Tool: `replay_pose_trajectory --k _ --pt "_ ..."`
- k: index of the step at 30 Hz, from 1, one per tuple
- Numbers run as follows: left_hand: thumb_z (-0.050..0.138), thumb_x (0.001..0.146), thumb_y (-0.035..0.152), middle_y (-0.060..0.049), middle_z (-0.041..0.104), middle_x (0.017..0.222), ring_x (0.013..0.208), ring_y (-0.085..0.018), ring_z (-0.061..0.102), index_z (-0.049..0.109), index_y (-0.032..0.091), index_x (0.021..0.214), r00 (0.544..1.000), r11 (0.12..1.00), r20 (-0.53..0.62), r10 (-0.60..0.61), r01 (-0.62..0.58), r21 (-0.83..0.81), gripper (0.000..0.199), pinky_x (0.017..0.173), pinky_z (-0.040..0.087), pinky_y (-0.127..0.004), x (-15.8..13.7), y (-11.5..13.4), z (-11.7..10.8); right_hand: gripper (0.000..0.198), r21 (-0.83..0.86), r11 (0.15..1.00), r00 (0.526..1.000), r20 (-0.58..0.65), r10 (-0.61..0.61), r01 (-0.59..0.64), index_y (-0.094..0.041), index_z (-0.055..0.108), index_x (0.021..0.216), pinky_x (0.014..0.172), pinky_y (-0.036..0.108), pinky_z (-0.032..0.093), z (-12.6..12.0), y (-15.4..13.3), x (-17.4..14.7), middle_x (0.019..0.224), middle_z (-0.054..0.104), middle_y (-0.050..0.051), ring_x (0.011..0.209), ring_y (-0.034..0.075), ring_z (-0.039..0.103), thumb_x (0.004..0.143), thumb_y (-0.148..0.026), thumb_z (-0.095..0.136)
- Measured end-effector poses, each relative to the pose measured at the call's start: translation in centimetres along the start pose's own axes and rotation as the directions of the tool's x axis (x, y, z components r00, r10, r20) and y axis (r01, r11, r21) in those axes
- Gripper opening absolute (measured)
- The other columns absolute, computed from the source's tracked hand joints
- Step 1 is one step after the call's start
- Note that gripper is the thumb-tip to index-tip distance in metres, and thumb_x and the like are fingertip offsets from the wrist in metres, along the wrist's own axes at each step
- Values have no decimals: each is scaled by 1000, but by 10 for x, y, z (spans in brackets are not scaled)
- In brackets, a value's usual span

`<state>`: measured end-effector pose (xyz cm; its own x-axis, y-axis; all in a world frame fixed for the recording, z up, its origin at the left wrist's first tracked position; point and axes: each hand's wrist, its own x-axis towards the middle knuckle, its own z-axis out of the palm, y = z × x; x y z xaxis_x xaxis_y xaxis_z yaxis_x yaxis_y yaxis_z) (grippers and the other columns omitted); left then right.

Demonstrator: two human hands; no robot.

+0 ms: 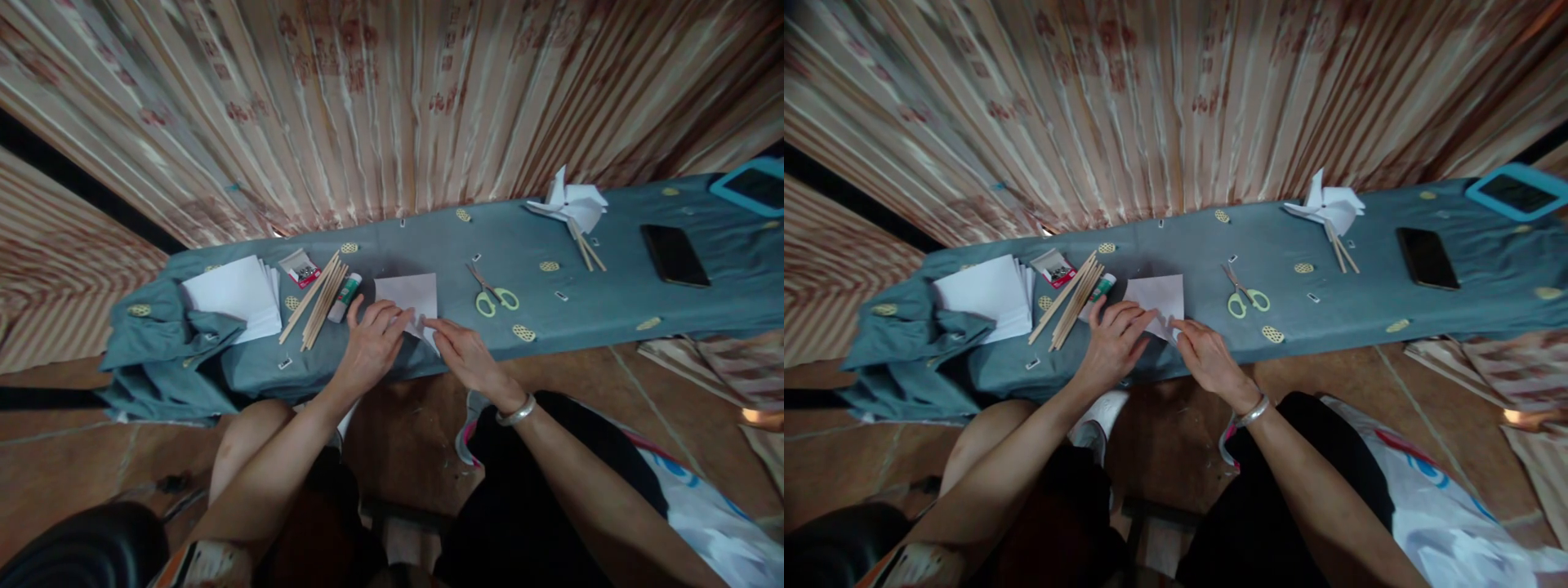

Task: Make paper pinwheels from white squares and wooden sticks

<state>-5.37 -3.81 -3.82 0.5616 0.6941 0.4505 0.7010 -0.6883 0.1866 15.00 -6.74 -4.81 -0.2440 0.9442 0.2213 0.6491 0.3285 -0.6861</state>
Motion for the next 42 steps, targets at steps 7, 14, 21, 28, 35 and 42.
replay_pose_trajectory --k 7,14,21,28,35,42 --pt "55 91 18 -5 73 100 108 -26 61 74 23 90 1000 1000 25 -3 4 -17 20 115 16 -69 0 -13 2 53 -176 983 999 1 -54 53 -19 61 131 102 45 51 -2 14 0 131 65 12 118 25 62 87 -5 36" --pt "53 92 13 -9 74 111 103 -24 67 72 19 95 994 1000 111 7 -6 -16 21 117 20 -67 -9 -18 9 50 -500 857 989 -16 -149 122 -26 55 137 108 61 37 -9 10 22 160 32 14 149 36 23 94 -6 40" --pt "52 95 17 -8 74 112 105 -22 69 72 21 103 995 995 103 4 7 -104 22 118 23 -63 -15 -22 5 26 -499 844 974 -6 -228 195 -21 69 103 115 57 27 -24 1 7 148 52 10 145 29 34 95 -15 45" --pt "49 98 26 -6 77 98 94 -17 71 71 20 103 997 972 82 -9 28 -235 22 107 44 -47 -22 -23 6 22 -73 995 996 -56 -72 68 -20 71 96 94 41 51 -29 10 -24 108 75 8 105 24 69 96 -32 53" --pt "50 97 28 -5 75 87 85 -19 68 71 20 94 993 972 70 -91 104 -211 23 101 48 -45 -17 -34 8 28 77 985 983 -84 161 -154 -21 69 78 56 25 41 -28 17 -2 64 65 -3 57 14 57 92 -42 57" --pt "60 92 28 -3 71 80 83 -20 65 69 19 100 975 959 150 -162 191 -209 15 98 48 -45 -14 -39 4 30 -10 994 993 -53 106 -107 -22 66 76 71 30 49 -25 21 6 79 71 2 73 19 66 94 -41 54"
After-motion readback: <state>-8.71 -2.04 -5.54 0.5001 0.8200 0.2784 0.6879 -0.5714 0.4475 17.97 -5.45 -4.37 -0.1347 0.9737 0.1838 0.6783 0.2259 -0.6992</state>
